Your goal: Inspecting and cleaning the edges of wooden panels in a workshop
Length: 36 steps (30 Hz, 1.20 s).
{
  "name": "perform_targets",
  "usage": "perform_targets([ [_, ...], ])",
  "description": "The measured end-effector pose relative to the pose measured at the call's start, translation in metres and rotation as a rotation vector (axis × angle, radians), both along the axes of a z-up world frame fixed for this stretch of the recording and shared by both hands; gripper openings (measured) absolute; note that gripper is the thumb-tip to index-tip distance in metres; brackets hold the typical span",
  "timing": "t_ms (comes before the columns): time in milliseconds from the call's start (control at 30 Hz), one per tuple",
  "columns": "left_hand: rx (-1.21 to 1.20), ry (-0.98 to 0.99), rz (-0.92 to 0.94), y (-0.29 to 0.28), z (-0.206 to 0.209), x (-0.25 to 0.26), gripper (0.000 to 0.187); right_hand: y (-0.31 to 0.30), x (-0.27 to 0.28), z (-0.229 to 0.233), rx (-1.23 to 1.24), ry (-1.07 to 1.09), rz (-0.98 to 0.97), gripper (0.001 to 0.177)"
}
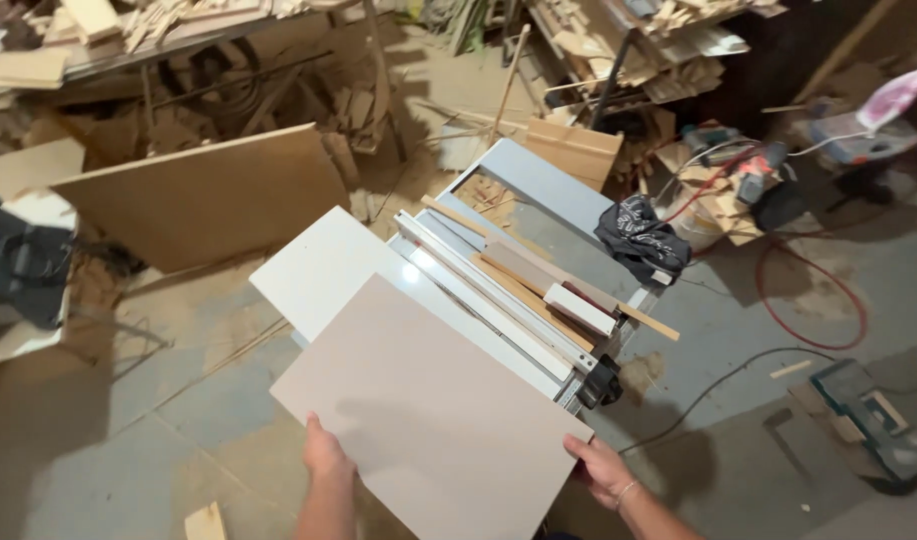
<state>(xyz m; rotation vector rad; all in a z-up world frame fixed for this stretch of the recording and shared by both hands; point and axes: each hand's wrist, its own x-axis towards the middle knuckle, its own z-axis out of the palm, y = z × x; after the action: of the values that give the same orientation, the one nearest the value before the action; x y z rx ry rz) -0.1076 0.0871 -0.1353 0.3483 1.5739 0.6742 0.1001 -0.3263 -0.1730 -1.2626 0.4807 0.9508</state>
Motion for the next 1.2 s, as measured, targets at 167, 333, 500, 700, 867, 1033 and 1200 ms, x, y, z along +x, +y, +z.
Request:
perform_targets([
  [167, -0.056, 0.076, 0.077, -0.011, 0.047, 0.008, 0.057, -0.021, -0.014, 0.023, -0.018, -0.214, 0.029, 0.041],
  [333, 0.025, -0.071, 0.039, 0.014, 0.045, 0.043, 0.055, -0.035, -0.021, 0.085, -0.187, -0.477, 0.072, 0.041],
  [500, -0.032, 0.015, -0.404, 0.004, 0.168, 0.077, 0.074, -0.021, -0.037, 0.169, -0.374, -0.812, 0.109, 0.031],
  [700, -0.133, -0.277, -0.561, 0.016, 0.121, 0.109, 0.098, -0.002, -0.065, 0.234, -0.469, -0.978, 0.175, 0.015],
  [867, -0.152, -0.209, -0.710, 0.026, 0.091, 0.121, 0.105, 0.004, -0.074, 0.251, -0.510, -1.088, 0.268, 0.021],
  [1033, -0.127, -0.094, -0.945, 0.029, 0.110, 0.104, 0.114, 0.027, -0.082, 0.301, -0.596, -1.088, 0.324, 0.022],
  [1200, -0.109, -0.106, -1.063, 0.035, 0.116, 0.096, 0.074, 0.029, -0.073, 0.311, -0.583, -1.037, 0.341, 0.023],
])
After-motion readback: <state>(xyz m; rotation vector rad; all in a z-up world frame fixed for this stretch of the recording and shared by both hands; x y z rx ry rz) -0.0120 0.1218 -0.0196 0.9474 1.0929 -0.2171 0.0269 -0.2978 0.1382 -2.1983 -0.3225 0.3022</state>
